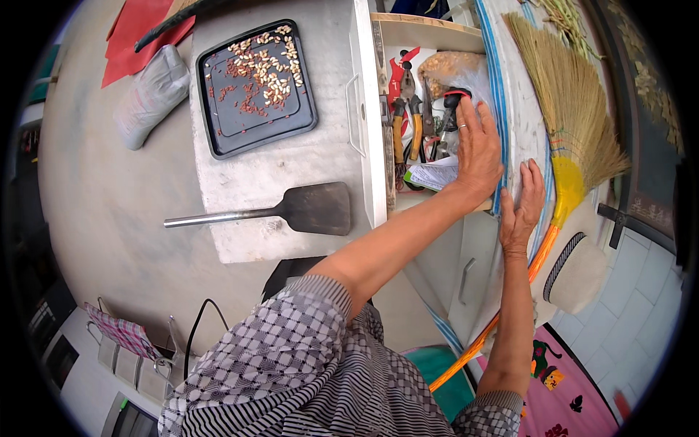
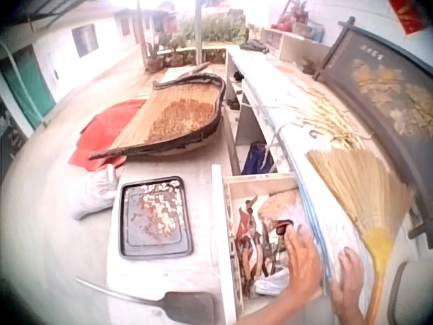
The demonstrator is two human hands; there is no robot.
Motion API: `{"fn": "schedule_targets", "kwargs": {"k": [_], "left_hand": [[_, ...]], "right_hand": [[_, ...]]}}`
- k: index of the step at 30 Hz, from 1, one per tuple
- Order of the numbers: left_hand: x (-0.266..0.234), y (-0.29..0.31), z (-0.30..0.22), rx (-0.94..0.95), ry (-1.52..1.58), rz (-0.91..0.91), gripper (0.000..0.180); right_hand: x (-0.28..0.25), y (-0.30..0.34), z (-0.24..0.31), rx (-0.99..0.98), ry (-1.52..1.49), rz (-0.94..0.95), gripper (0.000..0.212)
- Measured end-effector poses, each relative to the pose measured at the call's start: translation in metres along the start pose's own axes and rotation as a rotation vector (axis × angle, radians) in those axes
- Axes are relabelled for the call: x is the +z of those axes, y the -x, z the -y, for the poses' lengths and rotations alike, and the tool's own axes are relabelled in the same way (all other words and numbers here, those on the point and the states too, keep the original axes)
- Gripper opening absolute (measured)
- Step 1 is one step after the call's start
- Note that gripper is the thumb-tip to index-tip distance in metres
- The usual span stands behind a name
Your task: The person searches through a drawer, retrieves a string and a small part, and then ties the string around the handle of a broom before attaching it to a door handle.
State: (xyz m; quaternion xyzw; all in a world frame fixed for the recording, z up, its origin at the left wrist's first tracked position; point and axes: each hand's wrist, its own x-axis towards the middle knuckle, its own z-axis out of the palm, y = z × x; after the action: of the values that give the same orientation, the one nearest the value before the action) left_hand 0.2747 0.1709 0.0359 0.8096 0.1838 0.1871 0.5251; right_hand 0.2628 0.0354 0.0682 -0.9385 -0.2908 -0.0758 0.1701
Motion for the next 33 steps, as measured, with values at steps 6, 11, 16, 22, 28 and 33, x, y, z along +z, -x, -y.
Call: {"fn": "schedule_targets", "kwargs": {"k": [6,11,16,22,28,33], "left_hand": [[0.006,0.000,0.003,0.049,-0.037,-0.007,0.069],[0.011,0.001,0.003,0.120,-0.107,-0.078,0.072],[-0.015,-0.016,0.029,0.210,-0.238,0.065,0.069],[-0.099,-0.081,0.073,0.406,-0.804,0.217,0.029],[-0.108,-0.086,0.049,0.690,-0.826,0.075,0.042],[-0.080,-0.038,0.044,1.094,-0.585,0.579,0.041]], "right_hand": [[0.001,-0.001,0.000,-0.002,-0.009,0.007,0.050],[0.001,-0.001,0.001,-0.009,-0.019,0.006,0.048],[-0.001,0.002,0.001,0.002,-0.001,0.000,0.049],[0.000,0.000,0.001,0.024,0.015,-0.025,0.050],[-0.003,0.002,-0.002,0.018,0.008,-0.043,0.050],[-0.001,0.001,-0.003,0.011,-0.013,-0.048,0.050]]}}
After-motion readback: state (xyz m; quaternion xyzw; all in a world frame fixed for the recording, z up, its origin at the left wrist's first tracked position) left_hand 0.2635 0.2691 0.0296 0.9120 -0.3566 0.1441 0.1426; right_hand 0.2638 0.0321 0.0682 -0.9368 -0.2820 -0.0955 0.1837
